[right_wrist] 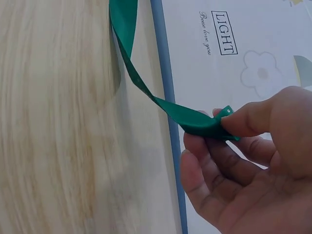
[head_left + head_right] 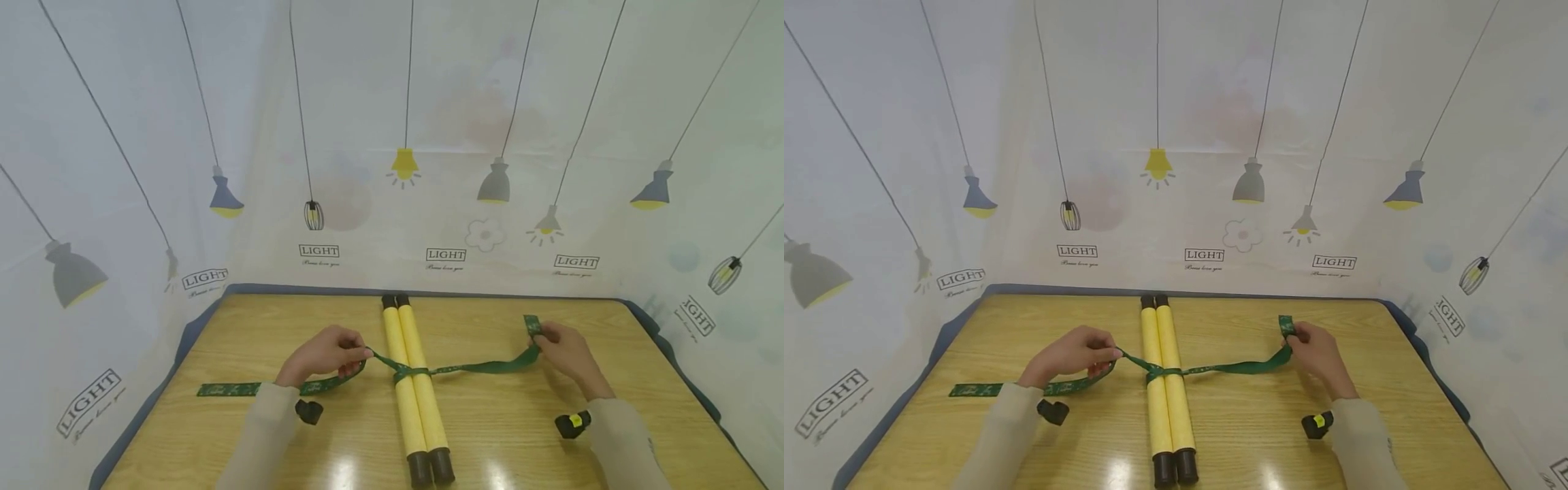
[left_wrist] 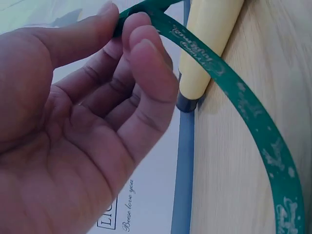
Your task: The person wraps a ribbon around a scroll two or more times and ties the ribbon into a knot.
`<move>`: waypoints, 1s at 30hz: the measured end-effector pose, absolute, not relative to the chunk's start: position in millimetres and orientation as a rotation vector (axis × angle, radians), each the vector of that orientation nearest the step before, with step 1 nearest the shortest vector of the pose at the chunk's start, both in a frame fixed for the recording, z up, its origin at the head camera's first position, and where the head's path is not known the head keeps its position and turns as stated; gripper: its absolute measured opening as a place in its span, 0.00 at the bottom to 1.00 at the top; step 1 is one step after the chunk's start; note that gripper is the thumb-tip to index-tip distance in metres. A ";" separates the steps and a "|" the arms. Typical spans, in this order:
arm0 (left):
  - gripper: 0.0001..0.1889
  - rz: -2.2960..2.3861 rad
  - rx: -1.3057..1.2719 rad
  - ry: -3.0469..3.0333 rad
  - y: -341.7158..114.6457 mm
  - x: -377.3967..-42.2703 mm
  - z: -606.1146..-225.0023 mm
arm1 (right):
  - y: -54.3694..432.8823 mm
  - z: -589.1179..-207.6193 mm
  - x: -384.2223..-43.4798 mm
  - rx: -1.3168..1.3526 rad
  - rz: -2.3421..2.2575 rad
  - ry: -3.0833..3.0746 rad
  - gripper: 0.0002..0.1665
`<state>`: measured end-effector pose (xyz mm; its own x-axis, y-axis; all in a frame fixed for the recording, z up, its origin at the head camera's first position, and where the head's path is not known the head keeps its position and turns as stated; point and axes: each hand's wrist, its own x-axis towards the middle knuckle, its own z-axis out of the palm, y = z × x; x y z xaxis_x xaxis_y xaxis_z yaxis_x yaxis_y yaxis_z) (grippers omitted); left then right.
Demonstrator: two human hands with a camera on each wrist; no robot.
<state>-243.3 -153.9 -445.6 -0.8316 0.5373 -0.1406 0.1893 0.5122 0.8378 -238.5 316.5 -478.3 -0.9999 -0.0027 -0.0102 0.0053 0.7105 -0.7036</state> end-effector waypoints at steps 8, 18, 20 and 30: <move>0.13 1.313 0.664 2.372 -137.4 -242.9 -445.5 | 302.0 -474.5 -246.3 -0.071 -1.196 2.939 0.18; 0.12 1.399 0.679 2.347 -121.1 -238.8 -446.5 | 275.5 -474.1 -256.6 -0.189 -1.209 2.931 0.18; 0.12 1.410 0.673 2.342 -118.5 -238.0 -446.4 | 270.5 -474.0 -258.4 -0.224 -1.212 2.929 0.17; 0.11 1.441 0.667 2.342 -109.1 -235.5 -446.8 | 242.8 -471.4 -267.4 -0.335 -1.163 2.911 0.16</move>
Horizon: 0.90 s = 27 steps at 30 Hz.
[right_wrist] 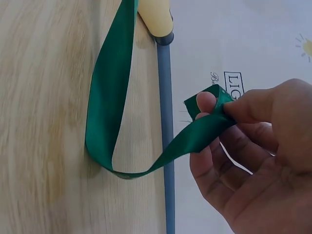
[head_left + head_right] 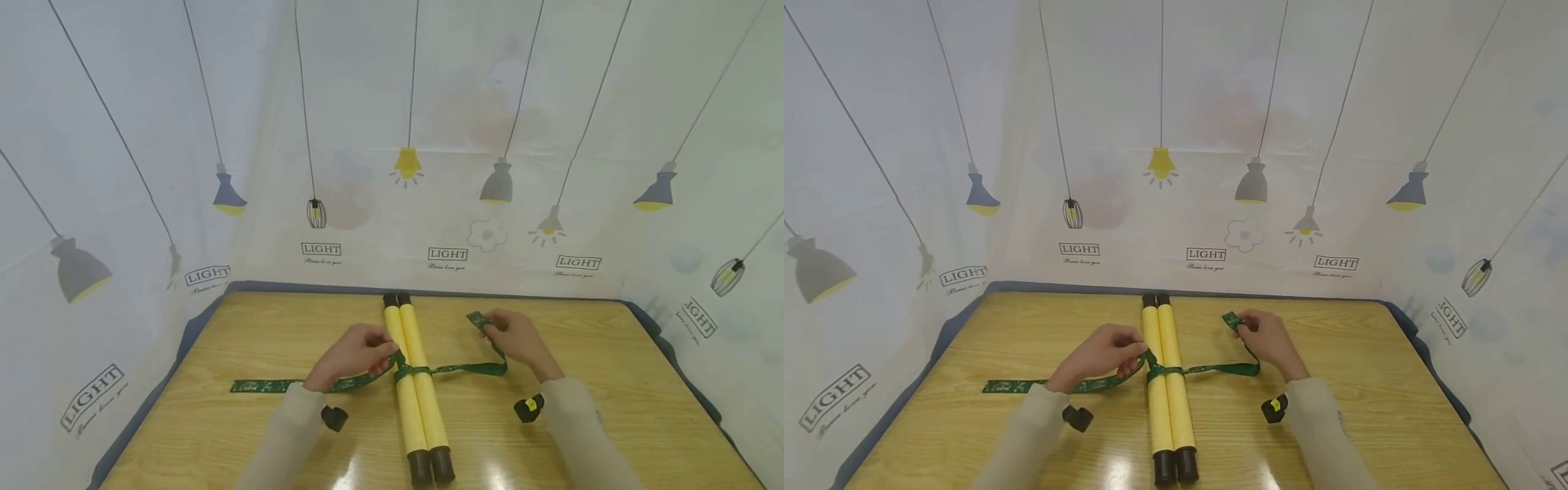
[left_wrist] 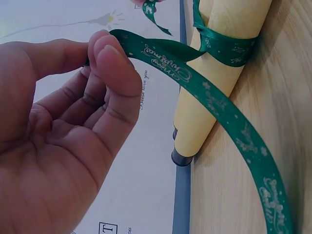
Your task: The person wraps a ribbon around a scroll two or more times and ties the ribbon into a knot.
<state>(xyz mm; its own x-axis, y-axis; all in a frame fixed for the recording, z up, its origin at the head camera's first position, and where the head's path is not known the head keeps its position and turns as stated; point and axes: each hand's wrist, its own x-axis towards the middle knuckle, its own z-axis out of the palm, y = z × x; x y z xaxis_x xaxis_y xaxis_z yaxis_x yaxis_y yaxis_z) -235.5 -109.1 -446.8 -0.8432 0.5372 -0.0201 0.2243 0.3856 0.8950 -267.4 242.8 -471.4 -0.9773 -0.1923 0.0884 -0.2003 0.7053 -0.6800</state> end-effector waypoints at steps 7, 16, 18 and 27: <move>0.12 1.452 0.643 2.328 -106.1 -234.8 -448.4 | 226.2 -472.8 -275.2 0.387 1.172 -2.894 0.15; 0.13 1.466 0.621 2.327 -103.9 -233.0 -447.3 | 197.4 -469.8 -286.9 0.476 1.231 -2.886 0.13; 0.13 1.462 0.617 2.326 -103.3 -232.8 -447.4 | 190.5 -468.5 -288.7 0.484 1.262 -2.891 0.13; 0.13 1.460 0.611 2.325 -100.5 -233.3 -448.5 | 161.6 -466.4 -295.4 0.565 1.359 -2.869 0.12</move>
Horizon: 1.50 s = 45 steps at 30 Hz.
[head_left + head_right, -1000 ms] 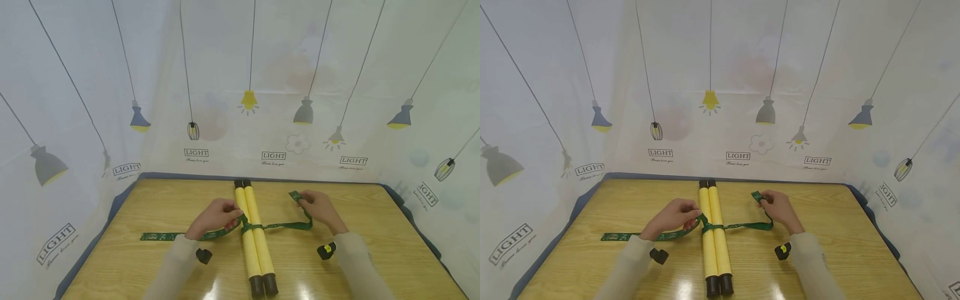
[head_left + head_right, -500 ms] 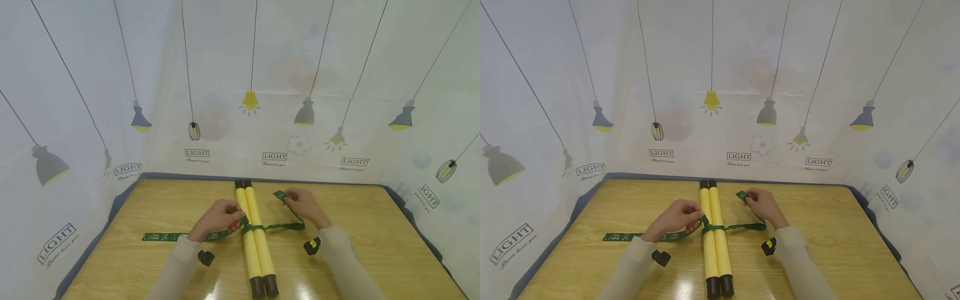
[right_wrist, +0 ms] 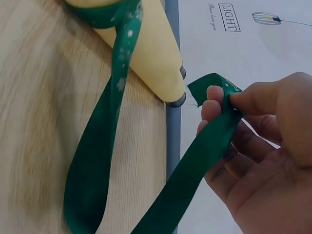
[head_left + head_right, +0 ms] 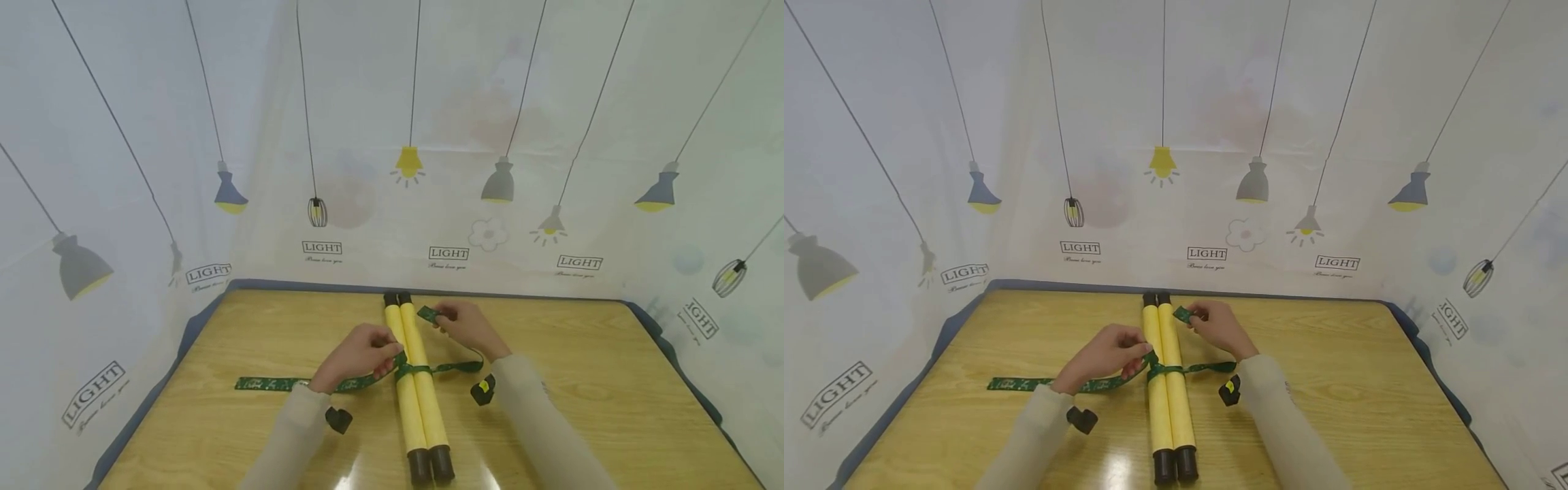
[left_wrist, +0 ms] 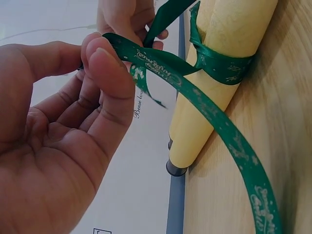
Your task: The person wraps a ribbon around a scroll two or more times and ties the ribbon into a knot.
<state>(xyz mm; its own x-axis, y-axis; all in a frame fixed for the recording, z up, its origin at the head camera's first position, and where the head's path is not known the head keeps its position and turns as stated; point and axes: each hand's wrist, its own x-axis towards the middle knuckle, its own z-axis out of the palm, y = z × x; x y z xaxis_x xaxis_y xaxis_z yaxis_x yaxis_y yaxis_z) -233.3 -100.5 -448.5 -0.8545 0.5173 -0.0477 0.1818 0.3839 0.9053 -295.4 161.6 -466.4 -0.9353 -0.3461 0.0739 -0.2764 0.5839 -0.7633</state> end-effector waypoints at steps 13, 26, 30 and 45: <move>0.15 1.476 0.661 2.322 -101.7 -235.5 -451.7 | 110.9 -460.0 -298.7 -0.628 -1.193 2.660 0.12; 0.16 1.460 0.640 2.338 -96.0 -239.3 -449.2 | 98.9 -463.9 -301.5 -0.810 -1.098 2.652 0.12; 0.16 1.461 0.640 2.352 -96.5 -240.1 -448.7 | 102.9 -462.8 -301.2 -0.814 -1.077 2.696 0.13; 0.14 1.465 0.573 2.420 -98.4 -245.4 -450.7 | 121.3 -437.8 -275.6 -0.953 -1.103 2.577 0.15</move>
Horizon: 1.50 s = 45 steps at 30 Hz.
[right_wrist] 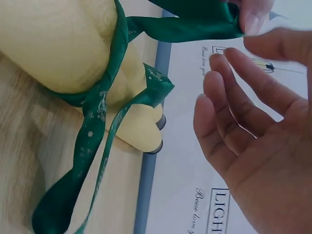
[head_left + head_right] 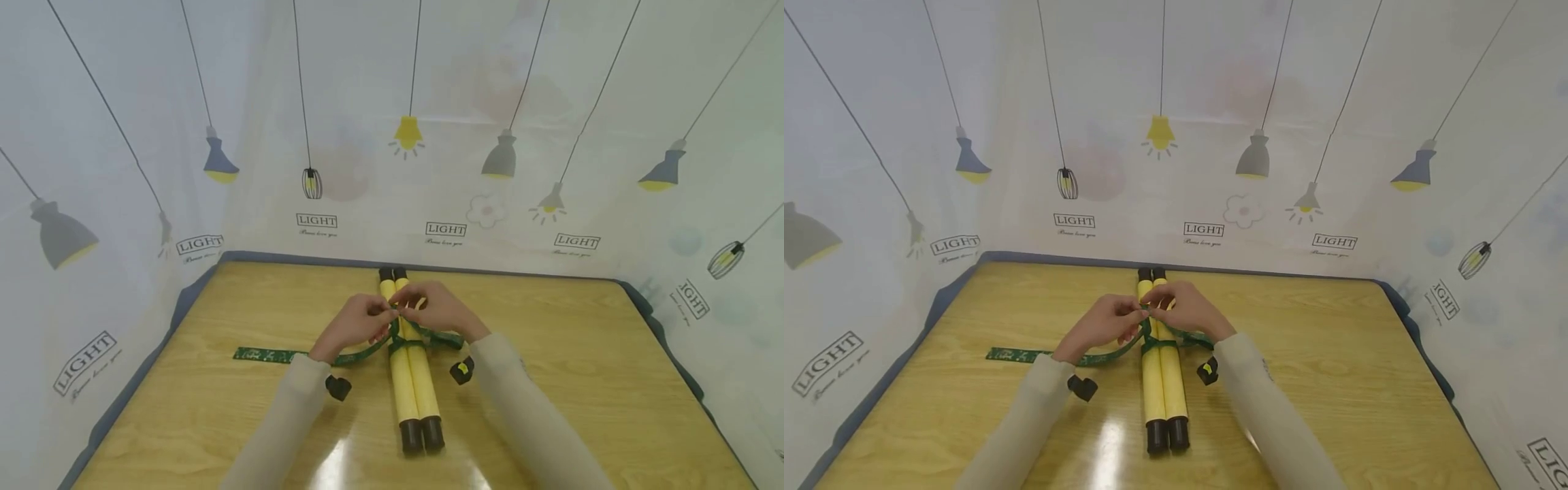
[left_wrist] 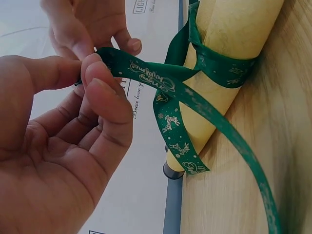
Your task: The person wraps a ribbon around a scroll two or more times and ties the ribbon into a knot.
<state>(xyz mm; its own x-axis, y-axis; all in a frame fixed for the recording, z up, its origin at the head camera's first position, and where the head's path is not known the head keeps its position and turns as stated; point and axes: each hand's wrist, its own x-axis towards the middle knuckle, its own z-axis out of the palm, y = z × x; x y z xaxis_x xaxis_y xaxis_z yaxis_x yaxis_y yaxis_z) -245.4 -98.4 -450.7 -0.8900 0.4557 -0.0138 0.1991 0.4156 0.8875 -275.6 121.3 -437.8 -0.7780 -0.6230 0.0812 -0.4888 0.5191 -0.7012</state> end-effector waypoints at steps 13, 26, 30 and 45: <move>0.14 1.450 0.505 2.487 -96.0 -246.1 -448.0 | 114.3 -440.7 -264.5 -0.973 -1.130 2.606 0.06; 0.20 1.483 0.464 2.470 -106.2 -256.3 -448.8 | 118.8 -443.6 -267.9 -0.988 -1.110 2.677 0.04; 0.22 1.447 0.452 2.536 -113.7 -265.8 -451.5 | 121.2 -444.8 -269.1 -0.970 -1.115 2.679 0.05; 0.19 1.038 0.553 2.772 -114.0 -292.7 -480.0 | 124.5 -448.2 -270.0 -1.000 -1.102 2.697 0.06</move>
